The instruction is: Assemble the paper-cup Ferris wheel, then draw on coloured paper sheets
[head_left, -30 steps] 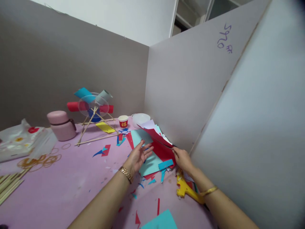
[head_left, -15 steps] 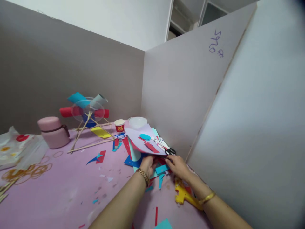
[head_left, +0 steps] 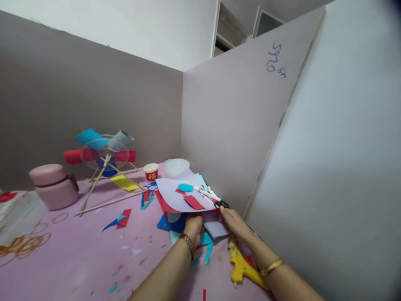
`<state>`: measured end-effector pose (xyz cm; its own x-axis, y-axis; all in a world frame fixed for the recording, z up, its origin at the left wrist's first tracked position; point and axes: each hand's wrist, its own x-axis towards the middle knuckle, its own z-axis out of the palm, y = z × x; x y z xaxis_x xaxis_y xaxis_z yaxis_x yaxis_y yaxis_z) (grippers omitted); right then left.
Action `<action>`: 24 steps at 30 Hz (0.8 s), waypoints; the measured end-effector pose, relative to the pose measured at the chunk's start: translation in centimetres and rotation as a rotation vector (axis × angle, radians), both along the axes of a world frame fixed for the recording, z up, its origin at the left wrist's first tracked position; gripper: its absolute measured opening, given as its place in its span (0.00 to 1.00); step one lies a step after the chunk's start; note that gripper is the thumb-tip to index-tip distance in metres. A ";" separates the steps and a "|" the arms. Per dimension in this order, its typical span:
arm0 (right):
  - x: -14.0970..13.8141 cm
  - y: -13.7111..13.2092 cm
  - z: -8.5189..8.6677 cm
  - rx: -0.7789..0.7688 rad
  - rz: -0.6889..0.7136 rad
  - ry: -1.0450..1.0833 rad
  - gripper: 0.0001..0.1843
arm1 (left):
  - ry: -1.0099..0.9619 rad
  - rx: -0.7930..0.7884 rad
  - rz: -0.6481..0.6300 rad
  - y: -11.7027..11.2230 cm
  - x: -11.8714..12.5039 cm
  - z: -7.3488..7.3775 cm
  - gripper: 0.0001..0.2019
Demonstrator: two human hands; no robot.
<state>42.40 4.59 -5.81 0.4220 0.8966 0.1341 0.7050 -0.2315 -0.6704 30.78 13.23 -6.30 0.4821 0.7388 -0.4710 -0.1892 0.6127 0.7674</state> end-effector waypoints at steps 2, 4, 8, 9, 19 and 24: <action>0.2 0.1 -0.2 0.009 -0.006 0.033 0.21 | 0.070 0.022 0.009 0.2 -1.1 0.4 0.10; 0.1 0.2 -0.3 0.022 -0.010 0.040 0.19 | 0.105 0.019 -0.002 0.4 -2.4 0.8 0.10; -0.4 0.3 -0.2 0.018 -0.013 0.032 0.16 | 0.142 -0.043 -0.042 -0.3 -6.0 1.6 0.08; -0.4 0.3 -0.2 0.012 -0.011 0.030 0.15 | 0.146 -0.069 -0.059 -0.7 -7.0 1.8 0.08; -2.2 -1.4 1.4 0.061 -0.032 -0.088 0.12 | 0.060 -0.255 -0.112 -5.4 -18.9 3.9 0.11; -6.1 -6.1 2.4 0.019 0.144 -0.164 0.13 | 0.087 -0.197 -0.019 -7.3 -24.6 4.0 0.17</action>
